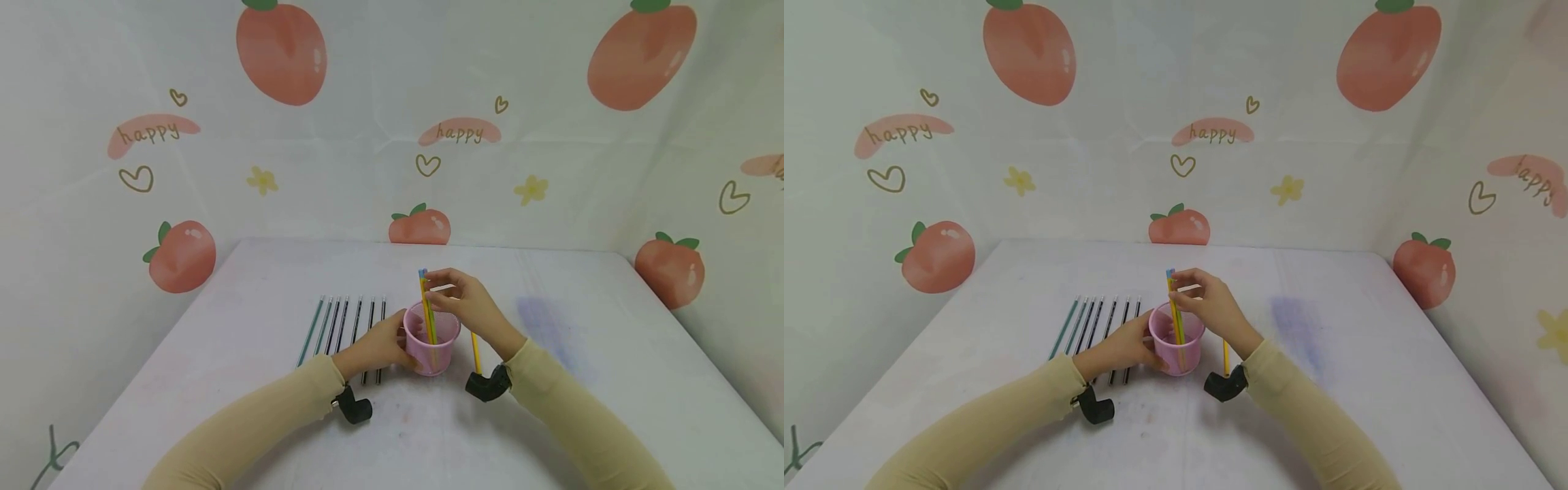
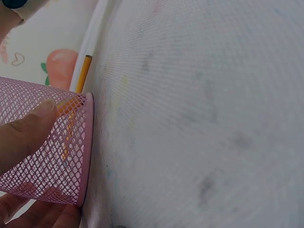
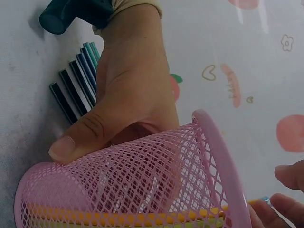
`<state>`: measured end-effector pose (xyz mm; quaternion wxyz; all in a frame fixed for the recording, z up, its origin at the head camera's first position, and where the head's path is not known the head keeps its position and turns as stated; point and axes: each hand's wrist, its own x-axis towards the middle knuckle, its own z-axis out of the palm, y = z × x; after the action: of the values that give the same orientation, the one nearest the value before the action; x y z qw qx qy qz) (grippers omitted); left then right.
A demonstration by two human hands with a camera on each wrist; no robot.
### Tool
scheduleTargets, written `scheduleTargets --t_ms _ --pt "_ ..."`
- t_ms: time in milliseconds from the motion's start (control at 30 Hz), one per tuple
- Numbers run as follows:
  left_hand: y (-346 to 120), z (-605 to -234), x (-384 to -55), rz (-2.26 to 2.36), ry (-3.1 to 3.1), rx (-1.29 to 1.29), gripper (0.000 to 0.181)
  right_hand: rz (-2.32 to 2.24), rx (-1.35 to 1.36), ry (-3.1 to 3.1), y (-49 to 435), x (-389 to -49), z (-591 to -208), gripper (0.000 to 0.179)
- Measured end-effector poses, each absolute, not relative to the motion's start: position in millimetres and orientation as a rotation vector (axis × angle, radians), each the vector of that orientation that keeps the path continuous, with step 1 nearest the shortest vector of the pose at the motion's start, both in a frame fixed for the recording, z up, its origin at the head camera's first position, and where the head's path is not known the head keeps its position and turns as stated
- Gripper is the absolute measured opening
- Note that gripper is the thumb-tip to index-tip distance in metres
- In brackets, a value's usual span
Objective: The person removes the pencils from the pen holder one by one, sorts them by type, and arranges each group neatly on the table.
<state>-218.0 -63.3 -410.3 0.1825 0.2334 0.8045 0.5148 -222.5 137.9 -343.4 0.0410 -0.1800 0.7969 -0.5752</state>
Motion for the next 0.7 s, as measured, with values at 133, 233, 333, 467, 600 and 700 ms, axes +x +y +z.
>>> scheduleTargets --t_ms 133,233,333,467,600,700 --pt "-63.1 -408.9 -217.5 1.458 2.263 0.655 0.090 -1.757 -0.538 2.454 137.8 -221.2 -343.9 0.038" --pt "-63.2 -409.3 -217.5 1.453 2.264 0.649 0.090 -1.744 -0.528 2.463 137.7 -220.1 -343.6 0.039" --pt "-63.1 -409.9 -217.7 1.448 2.268 0.642 0.090 -1.732 -0.524 2.465 137.0 -219.2 -342.9 0.039" --pt "-63.5 -410.2 -217.8 1.440 2.278 0.630 0.089 -1.700 -0.524 2.476 134.5 -218.7 -342.6 0.039" --pt "-64.0 -409.7 -218.0 1.426 2.283 0.624 0.089 -1.629 -0.553 2.521 131.6 -217.5 -343.4 0.039" --pt "-64.4 -409.6 -218.2 1.419 2.287 0.628 0.088 -1.569 -0.589 2.558 129.0 -216.8 -345.5 0.037"
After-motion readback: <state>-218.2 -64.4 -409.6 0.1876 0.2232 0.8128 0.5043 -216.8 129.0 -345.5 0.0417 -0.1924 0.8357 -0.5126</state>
